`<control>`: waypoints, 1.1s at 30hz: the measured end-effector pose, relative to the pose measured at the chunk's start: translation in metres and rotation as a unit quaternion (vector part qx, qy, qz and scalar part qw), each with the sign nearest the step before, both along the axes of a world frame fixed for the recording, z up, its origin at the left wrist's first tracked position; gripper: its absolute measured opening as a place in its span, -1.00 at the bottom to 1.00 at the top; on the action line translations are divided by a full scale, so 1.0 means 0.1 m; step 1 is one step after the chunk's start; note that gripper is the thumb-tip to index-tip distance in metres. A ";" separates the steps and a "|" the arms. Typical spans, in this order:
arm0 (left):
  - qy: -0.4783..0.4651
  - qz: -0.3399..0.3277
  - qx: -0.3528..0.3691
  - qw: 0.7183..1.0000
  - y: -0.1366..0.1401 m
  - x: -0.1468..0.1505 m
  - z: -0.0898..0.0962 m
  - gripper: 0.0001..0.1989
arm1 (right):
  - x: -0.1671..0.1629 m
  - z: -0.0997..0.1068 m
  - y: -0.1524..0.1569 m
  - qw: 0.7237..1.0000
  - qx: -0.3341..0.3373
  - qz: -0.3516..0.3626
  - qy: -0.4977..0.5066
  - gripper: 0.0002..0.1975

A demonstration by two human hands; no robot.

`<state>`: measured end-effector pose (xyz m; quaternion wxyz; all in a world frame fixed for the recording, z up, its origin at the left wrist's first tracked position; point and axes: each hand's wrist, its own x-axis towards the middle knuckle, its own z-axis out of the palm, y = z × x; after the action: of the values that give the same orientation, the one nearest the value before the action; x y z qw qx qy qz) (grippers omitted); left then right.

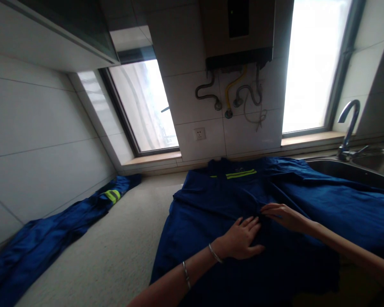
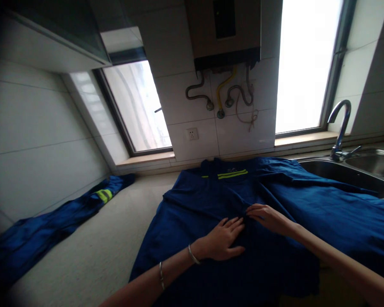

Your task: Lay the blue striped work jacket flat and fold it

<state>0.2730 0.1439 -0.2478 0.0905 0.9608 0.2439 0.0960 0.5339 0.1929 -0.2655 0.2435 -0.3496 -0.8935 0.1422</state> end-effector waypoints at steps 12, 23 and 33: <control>0.013 0.009 0.012 1.000 0.01 0.01 -0.02 -0.30 | -0.08 -0.04 0.05 0.934 -0.032 -0.216 0.281 -0.52; -0.020 -0.010 0.016 1.000 0.04 0.03 -0.04 -0.37 | 0.03 -0.09 -0.02 0.998 0.016 -0.017 0.057 -0.75; -0.015 -0.020 0.006 1.000 0.04 0.03 -0.04 -0.35 | 0.01 -0.21 -0.08 0.995 -0.014 -0.054 0.087 -0.74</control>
<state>0.2756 0.1478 -0.2514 0.0904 0.9644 0.2226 0.1103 0.5353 0.1845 -0.2868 0.3222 -0.3868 -0.8469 0.1714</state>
